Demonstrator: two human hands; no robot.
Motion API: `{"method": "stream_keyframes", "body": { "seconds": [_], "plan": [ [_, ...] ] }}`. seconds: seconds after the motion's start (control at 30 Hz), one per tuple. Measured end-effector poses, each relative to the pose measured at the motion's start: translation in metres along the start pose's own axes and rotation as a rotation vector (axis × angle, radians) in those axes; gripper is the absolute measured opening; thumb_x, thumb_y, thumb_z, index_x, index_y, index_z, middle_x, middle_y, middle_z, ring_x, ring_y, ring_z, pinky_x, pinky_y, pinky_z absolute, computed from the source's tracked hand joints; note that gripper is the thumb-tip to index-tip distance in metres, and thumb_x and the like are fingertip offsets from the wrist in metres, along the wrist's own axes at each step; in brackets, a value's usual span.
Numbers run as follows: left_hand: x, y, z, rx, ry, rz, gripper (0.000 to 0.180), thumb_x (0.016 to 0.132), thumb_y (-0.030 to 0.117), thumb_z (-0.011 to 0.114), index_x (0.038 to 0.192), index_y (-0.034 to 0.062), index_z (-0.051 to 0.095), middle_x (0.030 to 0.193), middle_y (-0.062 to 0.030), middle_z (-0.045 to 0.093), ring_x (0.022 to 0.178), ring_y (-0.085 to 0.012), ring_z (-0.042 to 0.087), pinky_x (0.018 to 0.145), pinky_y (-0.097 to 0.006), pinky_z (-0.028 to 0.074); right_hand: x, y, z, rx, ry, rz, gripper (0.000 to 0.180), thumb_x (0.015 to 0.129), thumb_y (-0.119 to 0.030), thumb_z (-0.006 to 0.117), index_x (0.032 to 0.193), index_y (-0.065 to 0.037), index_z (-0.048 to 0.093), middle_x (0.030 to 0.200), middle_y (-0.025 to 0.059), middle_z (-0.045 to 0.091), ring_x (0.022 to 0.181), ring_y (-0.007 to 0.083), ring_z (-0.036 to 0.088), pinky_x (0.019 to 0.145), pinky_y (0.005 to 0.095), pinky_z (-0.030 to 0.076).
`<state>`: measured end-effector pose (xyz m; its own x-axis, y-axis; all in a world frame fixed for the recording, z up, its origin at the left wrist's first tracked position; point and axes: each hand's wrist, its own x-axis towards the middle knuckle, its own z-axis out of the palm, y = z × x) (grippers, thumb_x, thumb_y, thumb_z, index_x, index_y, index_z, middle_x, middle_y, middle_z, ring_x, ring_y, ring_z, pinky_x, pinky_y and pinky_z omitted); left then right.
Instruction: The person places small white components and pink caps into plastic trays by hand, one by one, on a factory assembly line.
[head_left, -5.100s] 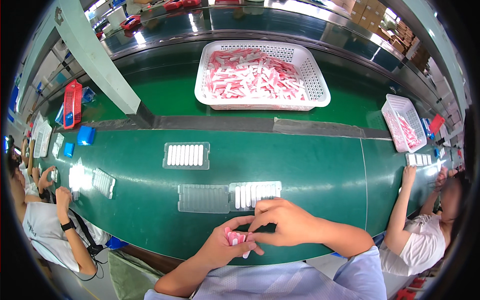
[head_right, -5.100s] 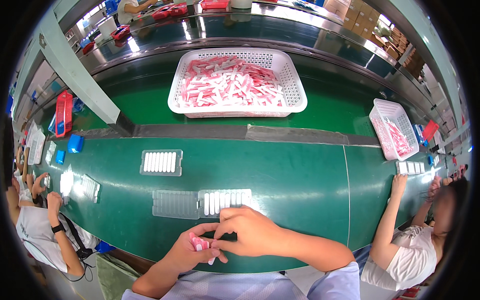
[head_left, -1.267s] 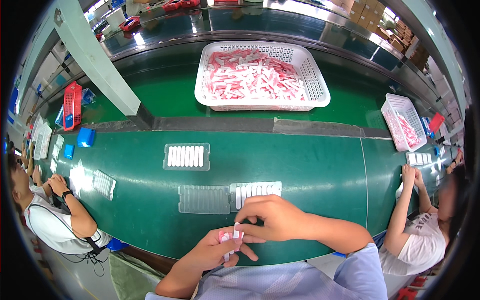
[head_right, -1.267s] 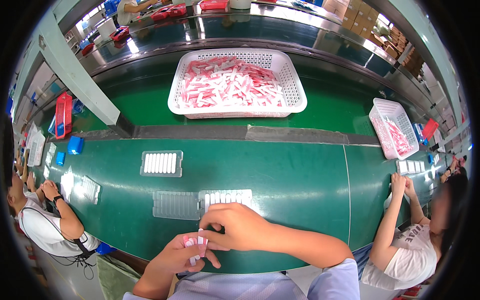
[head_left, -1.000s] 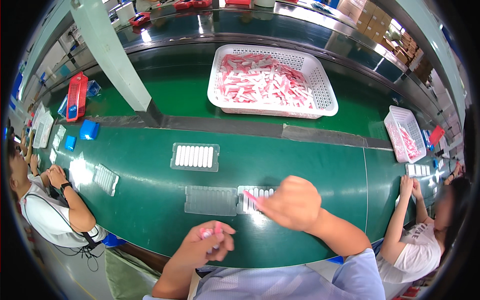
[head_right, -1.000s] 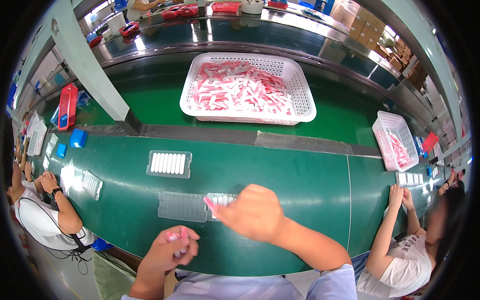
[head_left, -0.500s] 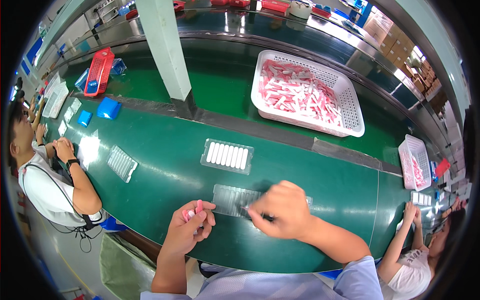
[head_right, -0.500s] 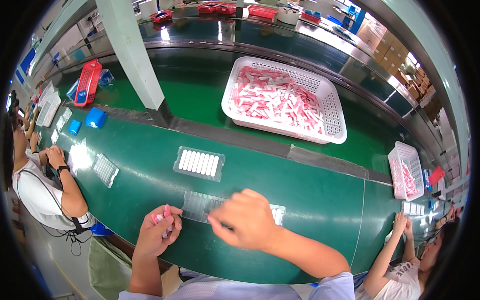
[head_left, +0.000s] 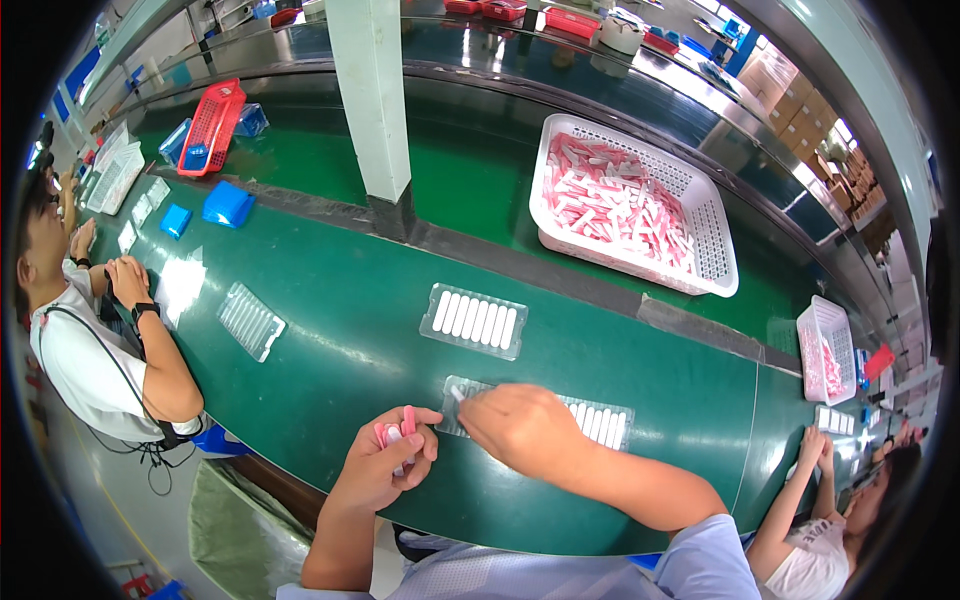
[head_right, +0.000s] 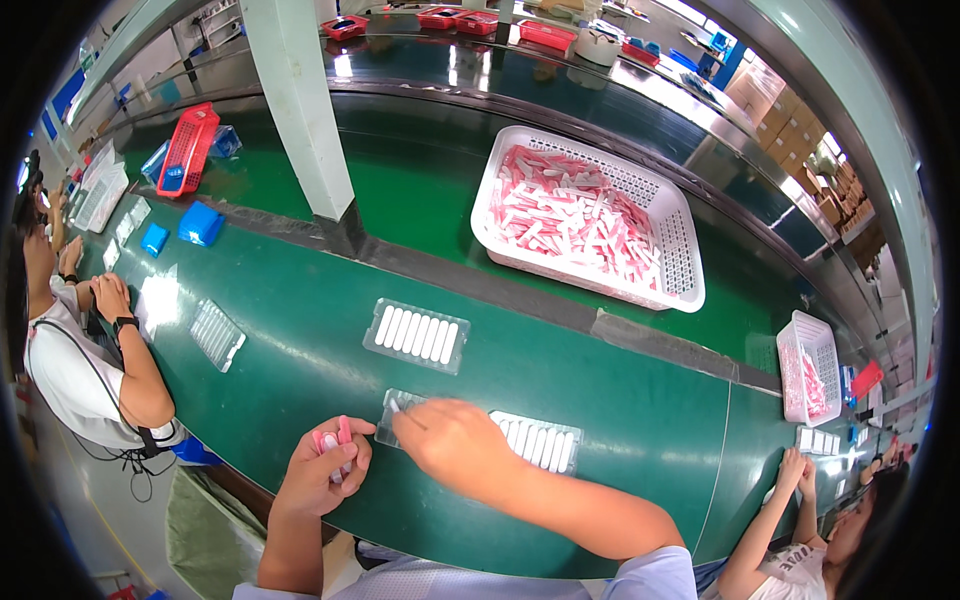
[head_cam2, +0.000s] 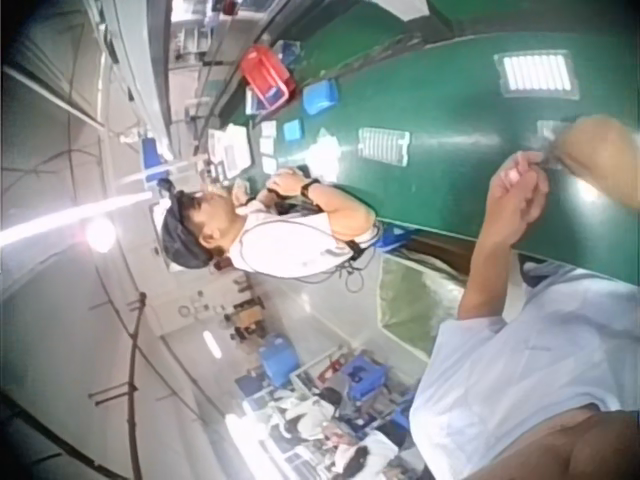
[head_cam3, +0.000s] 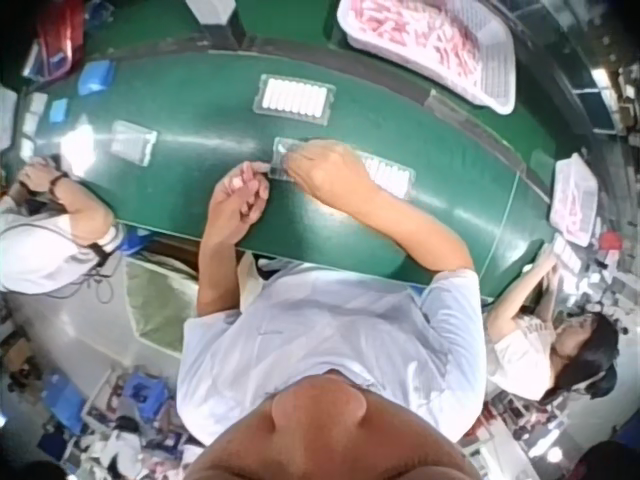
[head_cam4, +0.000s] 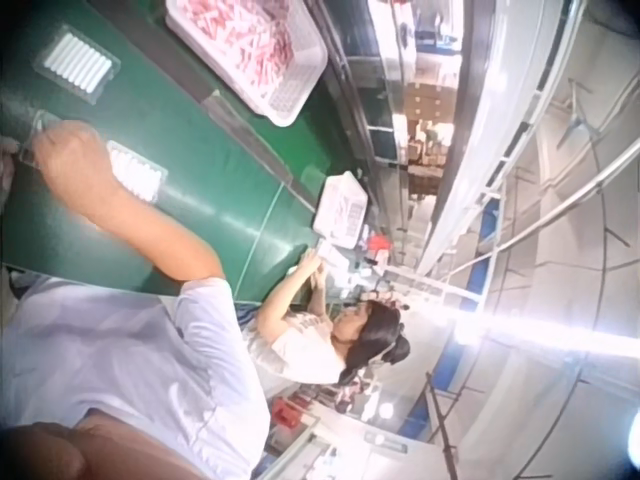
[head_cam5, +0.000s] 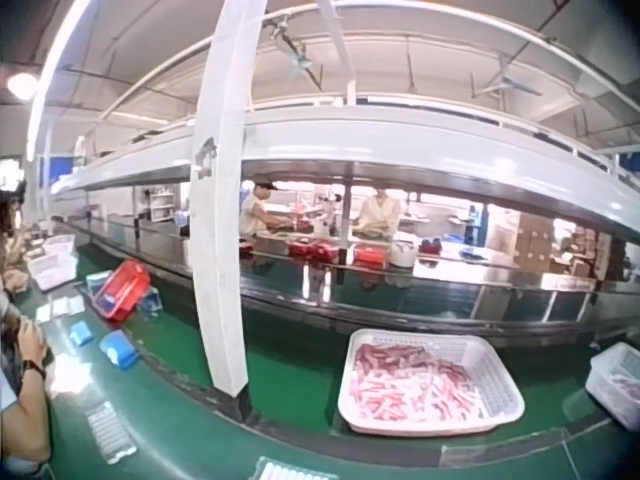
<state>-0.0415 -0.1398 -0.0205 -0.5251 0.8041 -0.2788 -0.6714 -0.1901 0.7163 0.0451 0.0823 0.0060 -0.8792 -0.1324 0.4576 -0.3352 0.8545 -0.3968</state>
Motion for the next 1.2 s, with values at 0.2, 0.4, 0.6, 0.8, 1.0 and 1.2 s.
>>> {"method": "stream_keyframes", "body": {
  "seconds": [0.2,0.4,0.6,0.8,1.0,1.2],
  "plan": [
    [0.0,-0.001,-0.007,-0.086,-0.027,-0.019,0.037,0.105,0.009,0.053,0.138,-0.0054,0.057,0.097,-0.0158,0.07,0.059,-0.0131,0.057,0.043,-0.022,0.027,-0.002,-0.017,0.0,-0.053,-0.132,0.06,0.018,0.084,-0.021,0.078,0.096,-0.008,0.075,0.081,0.0044,0.061,0.08,0.0241,0.061,0.07,0.0368,0.047],
    [0.0,-0.002,-0.006,-0.078,-0.035,-0.034,0.039,0.105,0.008,0.052,0.141,-0.0062,0.056,0.106,-0.022,0.072,0.062,-0.015,0.062,0.043,-0.021,0.028,-0.002,-0.025,-0.004,0.089,-0.198,0.232,0.028,0.088,-0.022,0.076,0.111,-0.006,0.077,0.082,0.0055,0.06,0.08,0.0252,0.059,0.073,0.0399,0.044],
    [0.0,-0.002,-0.005,-0.031,-0.036,-0.027,0.04,0.106,0.009,0.052,0.143,-0.0063,0.054,0.108,-0.0229,0.073,0.062,-0.0148,0.063,0.043,-0.02,0.029,0.002,-0.013,-0.016,0.166,-0.312,0.26,0.03,0.092,-0.013,0.068,0.119,-0.002,0.072,0.088,0.0101,0.063,0.087,0.0292,0.062,0.079,0.0414,0.046],
    [0.0,-0.004,-0.004,0.007,-0.016,-0.026,0.04,0.107,0.011,0.054,0.143,-0.0063,0.054,0.109,-0.0222,0.073,0.062,-0.0135,0.062,0.043,-0.02,0.029,0.004,-0.012,-0.025,0.264,-0.311,0.236,0.035,0.095,-0.01,0.064,0.128,-0.002,0.067,0.091,0.0107,0.064,0.088,0.0289,0.062,0.081,0.0417,0.045],
    [-0.005,0.003,0.021,0.226,0.013,-0.148,0.037,0.107,0.01,0.054,0.14,-0.0069,0.057,0.111,-0.023,0.074,0.061,-0.0111,0.062,0.043,-0.02,0.029,0.018,-0.013,-0.025,0.475,-0.188,0.35,0.023,0.092,-0.008,0.069,0.114,-0.003,0.073,0.084,0.0083,0.071,0.074,0.0226,0.063,0.07,0.0364,0.048],
    [-0.015,0.006,0.015,0.202,0.071,-0.099,0.038,0.105,0.004,0.053,0.141,-0.0078,0.055,0.117,-0.0234,0.072,0.064,-0.0138,0.065,0.045,-0.019,0.033,0.022,0.013,-0.026,0.805,-0.132,0.623,0.008,0.093,-0.01,0.072,0.091,-0.002,0.073,0.07,0.0062,0.07,0.06,0.0114,0.063,0.056,0.031,0.049]
  ]
}}
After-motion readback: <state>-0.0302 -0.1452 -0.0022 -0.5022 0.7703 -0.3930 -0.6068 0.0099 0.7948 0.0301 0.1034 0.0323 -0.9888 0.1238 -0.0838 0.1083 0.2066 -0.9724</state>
